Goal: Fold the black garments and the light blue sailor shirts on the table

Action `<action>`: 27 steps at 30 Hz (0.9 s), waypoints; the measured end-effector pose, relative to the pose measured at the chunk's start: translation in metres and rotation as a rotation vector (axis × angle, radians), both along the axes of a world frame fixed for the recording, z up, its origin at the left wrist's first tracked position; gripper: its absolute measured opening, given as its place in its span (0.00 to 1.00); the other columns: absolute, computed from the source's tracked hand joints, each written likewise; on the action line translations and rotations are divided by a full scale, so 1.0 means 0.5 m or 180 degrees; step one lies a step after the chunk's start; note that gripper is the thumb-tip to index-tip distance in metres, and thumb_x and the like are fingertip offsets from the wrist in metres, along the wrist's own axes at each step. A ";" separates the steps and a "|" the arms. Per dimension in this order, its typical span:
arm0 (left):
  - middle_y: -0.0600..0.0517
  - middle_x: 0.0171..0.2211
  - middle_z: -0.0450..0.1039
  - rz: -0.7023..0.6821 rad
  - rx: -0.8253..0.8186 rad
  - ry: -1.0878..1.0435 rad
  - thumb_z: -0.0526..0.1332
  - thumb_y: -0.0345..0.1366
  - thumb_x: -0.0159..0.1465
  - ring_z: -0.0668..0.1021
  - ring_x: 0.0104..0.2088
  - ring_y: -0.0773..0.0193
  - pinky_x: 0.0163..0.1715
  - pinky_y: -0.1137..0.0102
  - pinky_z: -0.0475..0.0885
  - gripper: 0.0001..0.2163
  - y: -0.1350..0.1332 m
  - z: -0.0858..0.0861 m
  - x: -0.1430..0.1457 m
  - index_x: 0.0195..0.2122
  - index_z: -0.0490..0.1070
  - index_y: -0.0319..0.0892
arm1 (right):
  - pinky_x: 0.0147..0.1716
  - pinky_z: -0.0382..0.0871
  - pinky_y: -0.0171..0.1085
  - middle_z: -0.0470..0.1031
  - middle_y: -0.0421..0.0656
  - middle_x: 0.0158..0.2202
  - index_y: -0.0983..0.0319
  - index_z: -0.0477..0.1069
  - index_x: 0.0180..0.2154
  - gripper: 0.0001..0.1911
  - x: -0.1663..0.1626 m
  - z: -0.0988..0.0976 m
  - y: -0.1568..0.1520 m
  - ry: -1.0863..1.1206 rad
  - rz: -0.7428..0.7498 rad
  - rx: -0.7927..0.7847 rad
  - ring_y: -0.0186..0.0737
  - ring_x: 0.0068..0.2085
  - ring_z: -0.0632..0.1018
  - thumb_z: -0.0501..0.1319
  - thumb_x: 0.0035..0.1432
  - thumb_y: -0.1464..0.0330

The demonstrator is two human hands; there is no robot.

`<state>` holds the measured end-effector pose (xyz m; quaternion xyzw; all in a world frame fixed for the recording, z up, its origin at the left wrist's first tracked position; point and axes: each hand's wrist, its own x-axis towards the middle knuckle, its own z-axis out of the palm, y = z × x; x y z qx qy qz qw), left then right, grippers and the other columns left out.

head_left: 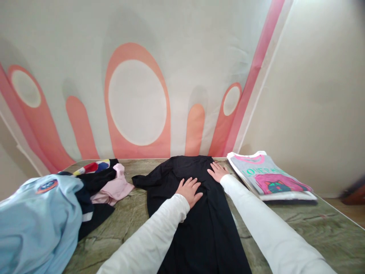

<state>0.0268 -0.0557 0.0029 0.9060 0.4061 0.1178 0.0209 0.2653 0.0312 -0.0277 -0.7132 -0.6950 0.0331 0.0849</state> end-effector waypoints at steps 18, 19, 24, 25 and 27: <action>0.48 0.58 0.55 0.0042 -0.0101 -0.0232 0.48 0.48 0.61 0.56 0.58 0.52 0.54 0.47 0.47 0.20 -0.010 -0.009 0.001 0.51 0.60 0.45 | 0.57 0.37 0.49 0.37 0.46 0.63 0.65 0.43 0.60 0.36 -0.040 0.012 0.061 -0.0248 -0.0195 -0.0253 0.46 0.62 0.43 0.34 0.58 0.51; 0.48 0.58 0.55 0.0037 -0.0118 -0.0233 0.48 0.48 0.61 0.55 0.58 0.52 0.54 0.47 0.47 0.20 -0.010 -0.009 0.003 0.51 0.60 0.46 | 0.57 0.38 0.49 0.38 0.46 0.63 0.65 0.44 0.60 0.36 -0.049 0.011 0.050 -0.0242 -0.0080 -0.0293 0.46 0.62 0.44 0.34 0.57 0.50; 0.47 0.56 0.58 0.0030 -0.0316 -0.0278 0.52 0.47 0.59 0.59 0.56 0.54 0.54 0.55 0.54 0.22 0.025 0.020 -0.018 0.52 0.59 0.43 | 0.56 0.41 0.48 0.39 0.46 0.63 0.61 0.44 0.61 0.37 -0.082 -0.001 0.004 -0.0197 0.0218 -0.0325 0.48 0.61 0.46 0.35 0.56 0.47; 0.46 0.56 0.58 0.0165 -0.0270 -0.0304 0.54 0.45 0.58 0.59 0.56 0.55 0.54 0.59 0.55 0.22 0.040 0.031 -0.034 0.52 0.58 0.43 | 0.56 0.41 0.47 0.39 0.45 0.63 0.61 0.44 0.61 0.37 -0.085 -0.003 -0.002 -0.0202 0.0207 -0.0276 0.47 0.61 0.45 0.35 0.56 0.47; 0.45 0.56 0.57 0.0760 -0.0061 -0.0309 0.58 0.41 0.56 0.58 0.57 0.55 0.55 0.59 0.53 0.22 0.071 0.054 -0.081 0.52 0.59 0.43 | 0.56 0.40 0.47 0.40 0.45 0.63 0.60 0.44 0.60 0.37 -0.088 -0.005 -0.008 -0.0212 0.0185 -0.0175 0.46 0.61 0.45 0.34 0.56 0.47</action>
